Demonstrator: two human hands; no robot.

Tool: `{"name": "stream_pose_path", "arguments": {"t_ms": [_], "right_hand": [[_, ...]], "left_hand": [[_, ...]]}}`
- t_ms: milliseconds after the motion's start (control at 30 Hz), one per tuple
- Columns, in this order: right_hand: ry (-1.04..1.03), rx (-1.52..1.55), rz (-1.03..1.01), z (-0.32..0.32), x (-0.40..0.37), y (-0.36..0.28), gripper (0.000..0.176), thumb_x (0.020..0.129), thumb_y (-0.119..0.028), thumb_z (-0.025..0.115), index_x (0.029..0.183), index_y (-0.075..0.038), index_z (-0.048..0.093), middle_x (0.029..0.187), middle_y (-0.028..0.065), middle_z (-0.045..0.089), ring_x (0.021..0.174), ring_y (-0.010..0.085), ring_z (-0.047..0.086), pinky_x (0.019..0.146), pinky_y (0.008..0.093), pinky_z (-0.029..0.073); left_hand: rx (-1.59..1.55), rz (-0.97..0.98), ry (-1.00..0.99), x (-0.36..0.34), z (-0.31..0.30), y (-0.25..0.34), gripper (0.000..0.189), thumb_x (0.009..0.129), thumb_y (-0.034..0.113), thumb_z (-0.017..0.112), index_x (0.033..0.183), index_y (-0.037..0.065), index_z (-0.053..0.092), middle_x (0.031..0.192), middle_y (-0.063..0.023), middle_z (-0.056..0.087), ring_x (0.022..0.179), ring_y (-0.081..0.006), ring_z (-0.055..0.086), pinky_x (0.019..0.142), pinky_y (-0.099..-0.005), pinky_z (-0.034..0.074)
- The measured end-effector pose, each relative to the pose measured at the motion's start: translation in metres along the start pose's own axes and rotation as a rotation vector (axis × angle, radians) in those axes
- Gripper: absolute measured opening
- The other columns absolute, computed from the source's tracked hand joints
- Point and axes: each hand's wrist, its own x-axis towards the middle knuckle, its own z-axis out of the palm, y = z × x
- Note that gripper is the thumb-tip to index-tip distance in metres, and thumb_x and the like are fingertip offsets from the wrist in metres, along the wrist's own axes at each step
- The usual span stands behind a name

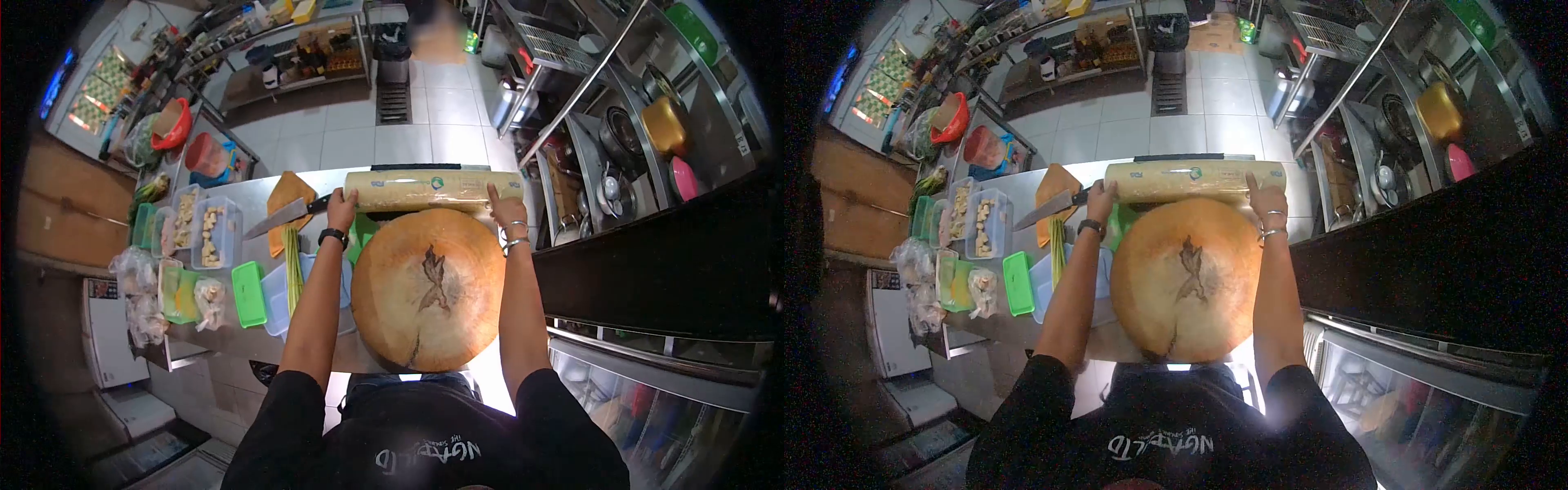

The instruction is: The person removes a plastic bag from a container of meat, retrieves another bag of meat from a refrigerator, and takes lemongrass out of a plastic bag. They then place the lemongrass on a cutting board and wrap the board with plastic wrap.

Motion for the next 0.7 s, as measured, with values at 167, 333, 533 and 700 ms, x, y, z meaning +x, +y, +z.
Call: {"name": "stream_pose_path", "arguments": {"t_ms": [167,333,533,700], "right_hand": [[-0.322,0.913,-0.146,0.021,0.032,0.018,0.025,0.094,-0.024,0.06,0.075,-0.007,0.06,0.064,0.0036,0.061,0.05,0.0146,0.054,0.045,0.0273,0.042],[-0.339,1.354,0.238,-0.021,-0.01,-0.02,0.022,0.093,-0.023,0.059,0.094,-0.002,0.06,0.085,0.0083,0.063,0.08,0.0187,0.059,0.07,0.0363,0.053],[-0.459,1.759,0.203,-0.015,-0.007,-0.031,0.014,0.096,-0.003,0.047,0.096,0.011,0.047,0.1,0.0259,0.057,0.11,0.0411,0.057,0.101,0.0585,0.047],[-0.461,1.844,0.123,0.0,0.016,-0.011,0.013,0.094,0.001,0.048,0.093,0.014,0.047,0.093,0.0248,0.055,0.094,0.0357,0.06,0.1,0.0541,0.052]], "left_hand": [[0.576,0.433,0.303,-0.035,0.008,0.086,0.054,0.074,0.022,0.074,0.119,-0.001,0.055,0.114,-0.0199,0.061,0.108,-0.035,0.055,0.097,-0.0437,0.041],[0.575,0.603,-0.274,-0.079,0.072,0.153,0.054,0.069,0.032,0.077,0.111,0.002,0.061,0.12,-0.0195,0.06,0.11,-0.0368,0.055,0.098,-0.0486,0.041],[1.038,0.756,-0.182,-0.072,0.127,0.138,0.028,0.083,0.024,0.059,0.105,0.009,0.065,0.112,-0.0103,0.058,0.108,-0.027,0.053,0.088,-0.0418,0.042],[1.073,0.872,-0.303,-0.057,0.125,0.129,0.023,0.083,0.022,0.056,0.101,0.009,0.065,0.1,-0.008,0.062,0.103,-0.025,0.057,0.083,-0.0403,0.043]]}}
